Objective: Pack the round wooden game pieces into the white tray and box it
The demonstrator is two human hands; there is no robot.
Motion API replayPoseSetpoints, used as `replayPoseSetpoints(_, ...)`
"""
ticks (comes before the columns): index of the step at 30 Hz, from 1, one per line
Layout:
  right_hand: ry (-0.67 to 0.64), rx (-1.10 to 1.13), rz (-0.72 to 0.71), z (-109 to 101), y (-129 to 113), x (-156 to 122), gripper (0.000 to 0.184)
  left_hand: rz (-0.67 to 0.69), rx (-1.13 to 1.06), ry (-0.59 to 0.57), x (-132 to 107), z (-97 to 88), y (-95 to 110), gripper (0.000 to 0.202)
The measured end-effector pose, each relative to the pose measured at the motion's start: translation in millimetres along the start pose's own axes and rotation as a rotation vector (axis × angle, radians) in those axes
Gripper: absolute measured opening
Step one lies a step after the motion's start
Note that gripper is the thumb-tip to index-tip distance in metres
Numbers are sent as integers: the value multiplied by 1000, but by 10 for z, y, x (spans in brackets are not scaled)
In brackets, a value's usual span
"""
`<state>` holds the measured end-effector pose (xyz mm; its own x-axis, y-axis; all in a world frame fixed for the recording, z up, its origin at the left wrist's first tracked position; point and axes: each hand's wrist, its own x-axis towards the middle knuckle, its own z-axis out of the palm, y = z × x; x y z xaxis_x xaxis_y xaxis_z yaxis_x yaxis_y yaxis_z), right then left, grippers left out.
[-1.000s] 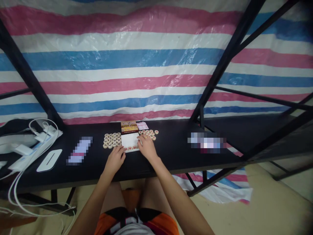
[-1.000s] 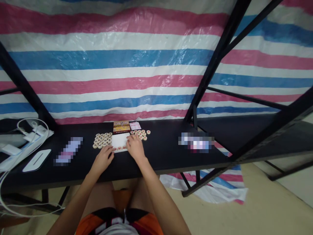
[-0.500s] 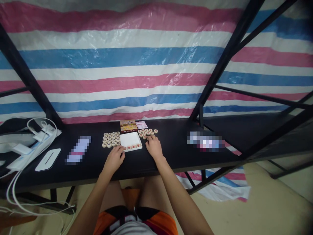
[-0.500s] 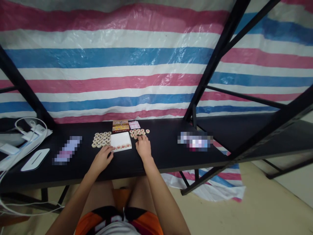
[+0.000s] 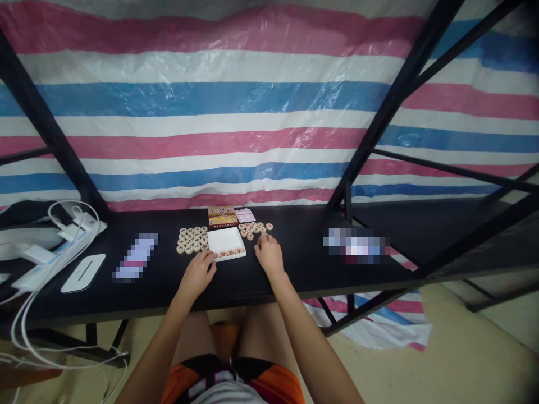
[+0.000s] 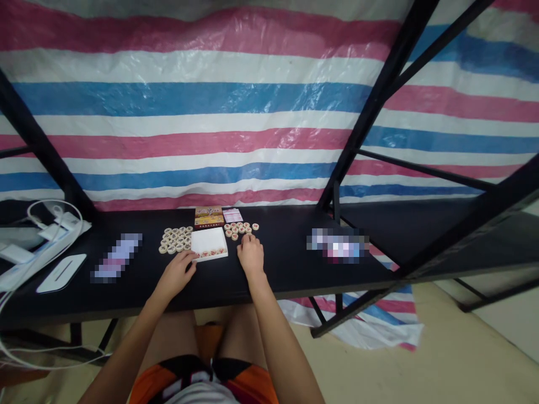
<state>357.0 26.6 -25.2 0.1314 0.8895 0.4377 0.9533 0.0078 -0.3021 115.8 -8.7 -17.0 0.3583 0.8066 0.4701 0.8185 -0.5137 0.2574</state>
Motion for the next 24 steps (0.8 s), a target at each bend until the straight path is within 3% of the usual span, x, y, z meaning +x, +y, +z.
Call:
replayPoseSetpoints(3,43,62,-32,-13,-28,9,11,2,-9,-2,0,3,-1,22)
replayPoseSetpoints(7,102,254,-197,-58,-102,-3,14,-5,-13,-7,0,1,2,22)
replayPoseSetpoints(13,50,491,-409,-112,-225,-61,13,-13,-11,-14,-2,12,2,22)
replayPoseSetpoints(24,-23,532,-432,-40,-260,-49,14,-1,-25,10,-7,51,-33,23)
